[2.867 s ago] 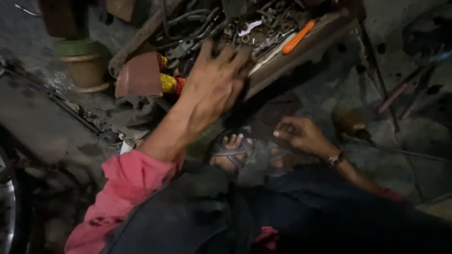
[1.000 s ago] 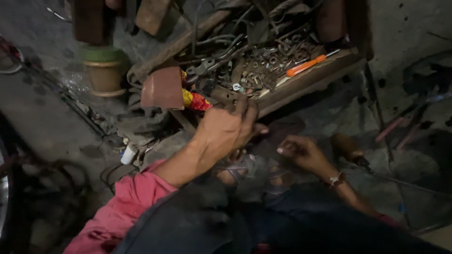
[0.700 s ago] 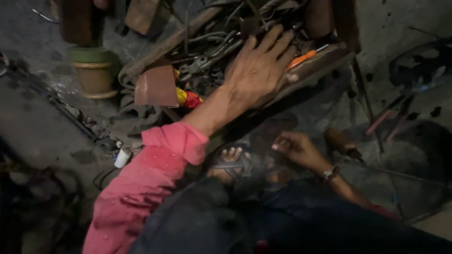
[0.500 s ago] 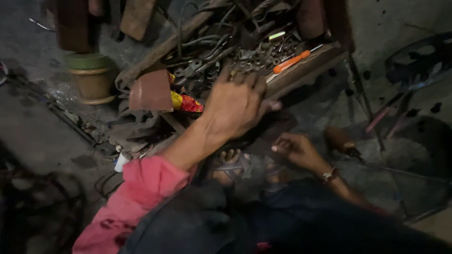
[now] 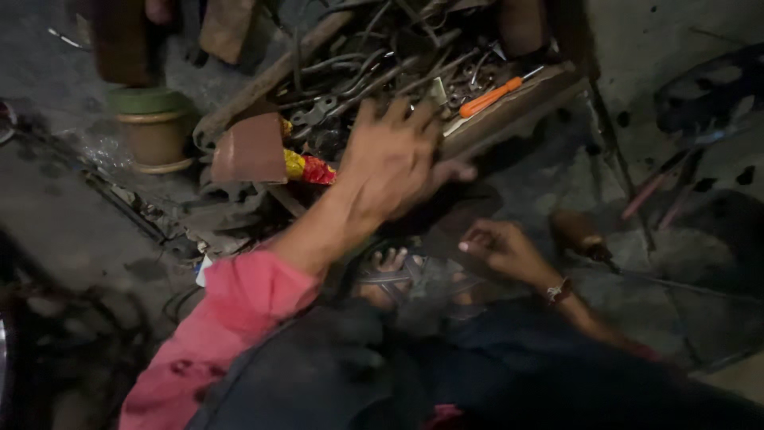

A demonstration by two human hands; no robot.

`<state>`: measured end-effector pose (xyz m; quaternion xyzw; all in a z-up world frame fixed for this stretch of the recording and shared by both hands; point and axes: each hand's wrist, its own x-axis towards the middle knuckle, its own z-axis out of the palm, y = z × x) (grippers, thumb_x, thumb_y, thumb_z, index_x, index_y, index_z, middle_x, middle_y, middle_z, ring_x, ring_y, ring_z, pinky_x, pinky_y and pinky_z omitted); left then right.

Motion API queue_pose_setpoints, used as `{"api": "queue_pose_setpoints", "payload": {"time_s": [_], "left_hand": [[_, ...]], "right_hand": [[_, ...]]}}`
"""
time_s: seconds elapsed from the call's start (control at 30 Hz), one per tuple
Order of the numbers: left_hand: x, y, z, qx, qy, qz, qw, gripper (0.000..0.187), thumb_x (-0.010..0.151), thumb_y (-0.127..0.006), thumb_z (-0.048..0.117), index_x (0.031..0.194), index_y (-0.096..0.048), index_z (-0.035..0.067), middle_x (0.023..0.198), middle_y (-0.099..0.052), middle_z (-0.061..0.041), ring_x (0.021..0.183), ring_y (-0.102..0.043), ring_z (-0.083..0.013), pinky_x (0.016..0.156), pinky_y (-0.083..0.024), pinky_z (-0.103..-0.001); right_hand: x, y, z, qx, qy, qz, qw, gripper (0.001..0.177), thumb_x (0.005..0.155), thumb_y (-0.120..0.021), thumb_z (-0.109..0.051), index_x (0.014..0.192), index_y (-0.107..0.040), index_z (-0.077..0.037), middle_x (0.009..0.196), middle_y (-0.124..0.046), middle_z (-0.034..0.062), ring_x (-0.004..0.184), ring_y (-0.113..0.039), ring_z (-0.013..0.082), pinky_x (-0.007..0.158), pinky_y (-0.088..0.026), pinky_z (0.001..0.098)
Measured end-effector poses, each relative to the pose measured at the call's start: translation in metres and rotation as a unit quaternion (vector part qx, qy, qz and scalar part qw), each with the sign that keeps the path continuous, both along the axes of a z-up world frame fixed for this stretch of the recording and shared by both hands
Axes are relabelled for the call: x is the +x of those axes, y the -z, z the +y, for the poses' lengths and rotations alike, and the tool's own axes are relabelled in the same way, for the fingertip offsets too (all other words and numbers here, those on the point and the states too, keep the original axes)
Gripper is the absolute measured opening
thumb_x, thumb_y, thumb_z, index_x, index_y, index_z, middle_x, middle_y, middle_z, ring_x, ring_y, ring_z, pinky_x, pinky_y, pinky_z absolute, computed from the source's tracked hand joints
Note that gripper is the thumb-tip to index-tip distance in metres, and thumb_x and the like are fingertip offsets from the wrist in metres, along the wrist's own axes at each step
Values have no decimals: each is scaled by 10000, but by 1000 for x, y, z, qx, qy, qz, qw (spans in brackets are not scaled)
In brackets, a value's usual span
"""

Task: The person sits on the floor and manipulates a small metal part with both hands. They then open a wooden toolbox and search through various tools and hardware to find a specific item.

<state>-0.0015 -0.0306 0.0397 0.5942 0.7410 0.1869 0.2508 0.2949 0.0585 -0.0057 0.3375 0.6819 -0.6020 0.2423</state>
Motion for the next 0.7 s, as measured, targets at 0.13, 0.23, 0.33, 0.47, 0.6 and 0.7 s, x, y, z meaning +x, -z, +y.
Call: {"api": "queue_pose_setpoints", "payload": {"time_s": [0.13, 0.23, 0.33, 0.47, 0.6, 0.7], "left_hand": [[-1, -8, -34, -15, 35, 47, 998, 683, 935, -581, 690, 1019, -753, 34, 1181, -702, -117, 1156, -608, -277, 901, -478, -491], [-5, -15, -27, -14, 48, 90, 995, 543, 1040, -579, 630, 1011, -752, 116, 1029, -723, -91, 1313, -560, -384, 936, -483, -504], [-5, -12, 3, 51, 6, 30, 998, 453, 1028, -619, 478, 1179, -729, 65, 1225, -698, -124, 1225, -576, -299, 953, -490, -506], [-3, 5, 26, 168, -10, 85, 982, 646, 907, -618, 612, 1153, -720, 23, 1247, -669, -125, 1213, -544, -308, 884, -482, -532], [-3, 8, 1, 57, 23, 6, 998, 650, 894, -627, 666, 964, -751, 32, 1178, -670, -128, 1172, -557, -287, 881, -487, -534], [-6, -6, -17, 46, 25, 24, 998, 591, 905, -653, 604, 903, -757, 22, 1067, -687, -123, 1121, -581, -280, 835, -485, -503]], "right_hand": [[3, 0, -1, 4, 2, -49, 999, 184, 886, -760, -217, 965, -769, -51, 779, -771, 37, 697, -688, 102, 641, -558, 285], [0, -1, 1, 8, -7, -56, 998, 183, 885, -754, -221, 967, -777, -58, 777, -776, 46, 681, -689, 104, 625, -555, 292], [-3, -3, 1, -1, -3, -51, 999, 186, 885, -746, -226, 969, -771, -61, 784, -788, 48, 689, -716, 97, 631, -571, 280], [-3, -3, 2, 16, -21, -32, 999, 183, 883, -752, -220, 962, -772, -57, 804, -787, 48, 720, -719, 101, 652, -563, 275], [0, -4, 1, -6, 14, -32, 999, 180, 885, -755, -211, 949, -767, -43, 793, -767, 47, 723, -695, 107, 652, -552, 278], [0, -3, -1, 0, 16, -20, 1000, 182, 880, -762, -211, 935, -769, -37, 775, -765, 35, 708, -680, 98, 649, -539, 272]]}}
